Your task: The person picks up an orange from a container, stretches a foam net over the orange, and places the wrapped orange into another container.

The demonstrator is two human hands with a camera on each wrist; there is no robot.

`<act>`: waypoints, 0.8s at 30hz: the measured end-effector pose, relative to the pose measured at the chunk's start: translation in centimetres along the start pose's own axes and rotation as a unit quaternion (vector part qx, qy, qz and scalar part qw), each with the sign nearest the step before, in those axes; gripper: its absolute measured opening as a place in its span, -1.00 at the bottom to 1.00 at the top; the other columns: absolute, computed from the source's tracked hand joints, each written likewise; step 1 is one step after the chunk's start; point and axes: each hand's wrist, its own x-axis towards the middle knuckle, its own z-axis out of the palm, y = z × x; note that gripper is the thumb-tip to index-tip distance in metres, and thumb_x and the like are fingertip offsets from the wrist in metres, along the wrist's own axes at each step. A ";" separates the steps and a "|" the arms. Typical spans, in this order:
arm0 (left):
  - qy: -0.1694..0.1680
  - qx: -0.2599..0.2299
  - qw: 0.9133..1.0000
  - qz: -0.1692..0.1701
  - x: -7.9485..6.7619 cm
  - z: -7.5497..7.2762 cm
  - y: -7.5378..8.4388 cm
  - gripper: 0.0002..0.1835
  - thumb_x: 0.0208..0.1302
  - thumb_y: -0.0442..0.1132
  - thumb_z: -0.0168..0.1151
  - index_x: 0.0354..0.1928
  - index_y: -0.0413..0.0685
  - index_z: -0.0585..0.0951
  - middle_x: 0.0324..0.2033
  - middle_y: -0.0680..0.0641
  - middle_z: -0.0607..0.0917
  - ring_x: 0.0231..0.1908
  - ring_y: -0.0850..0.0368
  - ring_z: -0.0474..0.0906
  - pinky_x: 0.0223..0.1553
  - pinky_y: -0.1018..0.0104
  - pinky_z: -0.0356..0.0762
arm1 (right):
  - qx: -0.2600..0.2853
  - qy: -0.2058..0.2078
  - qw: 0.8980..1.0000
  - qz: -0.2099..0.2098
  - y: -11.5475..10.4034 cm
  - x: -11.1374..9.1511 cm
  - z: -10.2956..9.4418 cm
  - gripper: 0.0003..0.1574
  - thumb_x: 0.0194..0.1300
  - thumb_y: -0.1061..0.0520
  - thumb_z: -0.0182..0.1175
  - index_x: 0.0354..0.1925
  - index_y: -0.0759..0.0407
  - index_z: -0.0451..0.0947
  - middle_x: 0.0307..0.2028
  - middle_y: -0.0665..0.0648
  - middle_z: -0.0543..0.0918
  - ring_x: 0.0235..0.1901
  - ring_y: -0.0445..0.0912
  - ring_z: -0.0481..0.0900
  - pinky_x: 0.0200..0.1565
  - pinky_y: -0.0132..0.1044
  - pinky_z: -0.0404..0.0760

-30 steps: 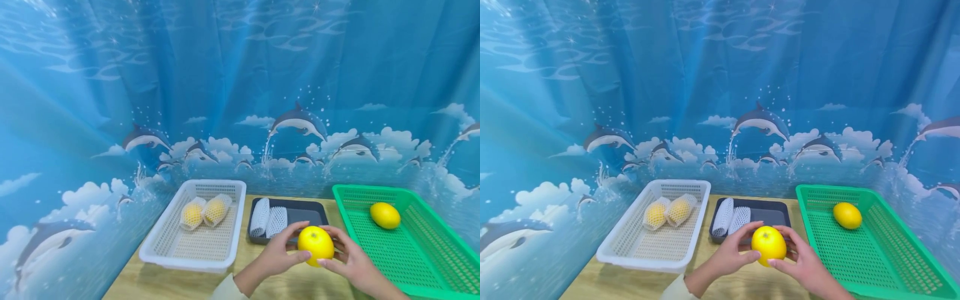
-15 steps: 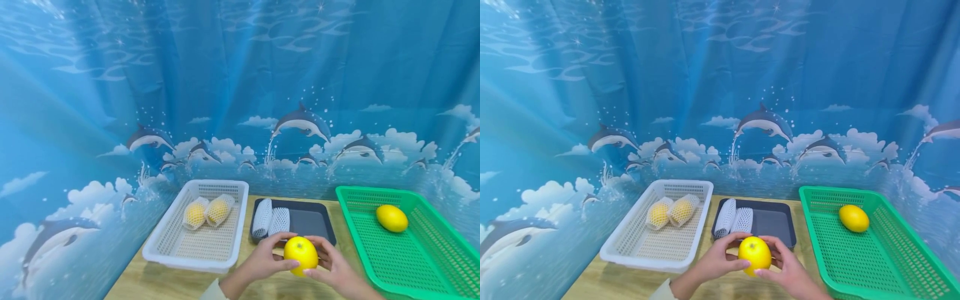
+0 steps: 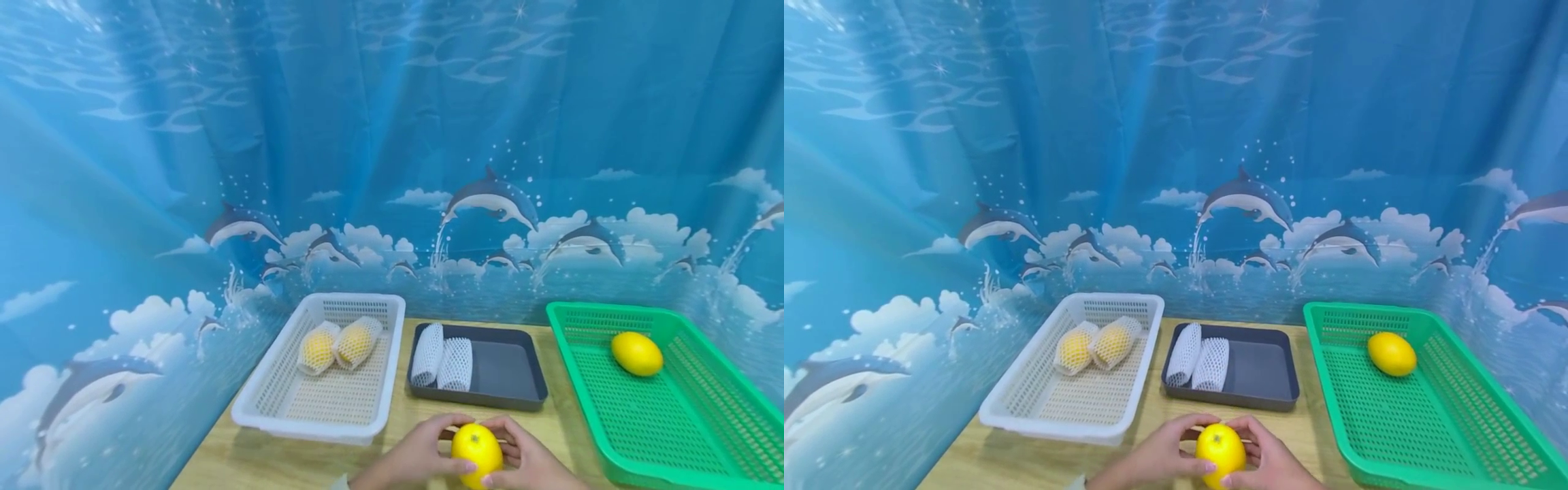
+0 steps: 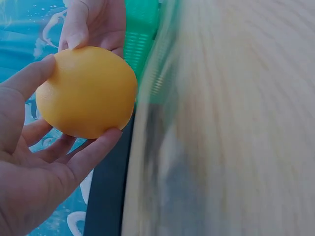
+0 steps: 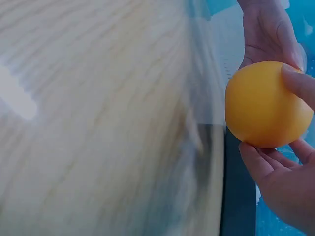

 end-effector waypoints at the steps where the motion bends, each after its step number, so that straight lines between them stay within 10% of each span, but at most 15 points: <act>1: -0.001 0.003 1.000 0.000 -0.1 0.1 -0.2 -0.42 0.11 -0.21 0.46 0.20 0.08 0.52 0.09 0.18 0.56 -0.02 0.30 0.51 -0.13 0.47 0.60 | 0.001 -0.005 1.000 0.000 0.2 0.0 0.1 -0.23 0.24 0.19 0.33 0.24 0.44 0.16 0.18 0.34 0.43 0.16 0.16 0.44 0.10 -0.24 0.56; 10: 0.011 0.040 0.999 -0.005 -0.5 0.0 -1.6 -0.47 0.08 -0.10 0.48 0.13 0.18 0.54 0.01 0.29 0.57 -0.05 0.34 0.50 -0.02 0.39 0.53 | 0.001 -0.021 1.000 -0.020 0.8 0.2 1.0 -0.26 0.20 0.21 0.36 0.18 0.43 0.20 0.15 0.36 0.42 0.05 -0.26 0.52 0.07 -0.40 0.54; 17: 0.004 0.025 1.000 -0.001 -0.3 0.3 -2.0 -0.46 0.09 -0.10 0.46 0.14 0.17 0.52 0.03 0.27 0.56 -0.03 0.34 0.50 -0.04 0.44 0.53 | -0.022 -0.001 1.000 -0.009 0.8 0.2 0.9 -0.23 0.14 0.20 0.40 0.17 0.42 0.22 0.13 0.34 0.44 0.12 0.23 0.48 0.06 -0.22 0.60; 24: 0.003 0.018 1.000 -0.010 -0.2 0.8 -2.1 -0.46 0.10 -0.10 0.46 0.14 0.17 0.52 0.03 0.27 0.56 -0.03 0.34 0.50 -0.03 0.39 0.55 | -0.024 -0.005 1.000 0.014 0.8 0.0 0.7 -0.22 0.16 0.19 0.39 0.19 0.41 0.20 0.12 0.30 0.44 0.11 0.22 0.47 0.07 -0.16 0.60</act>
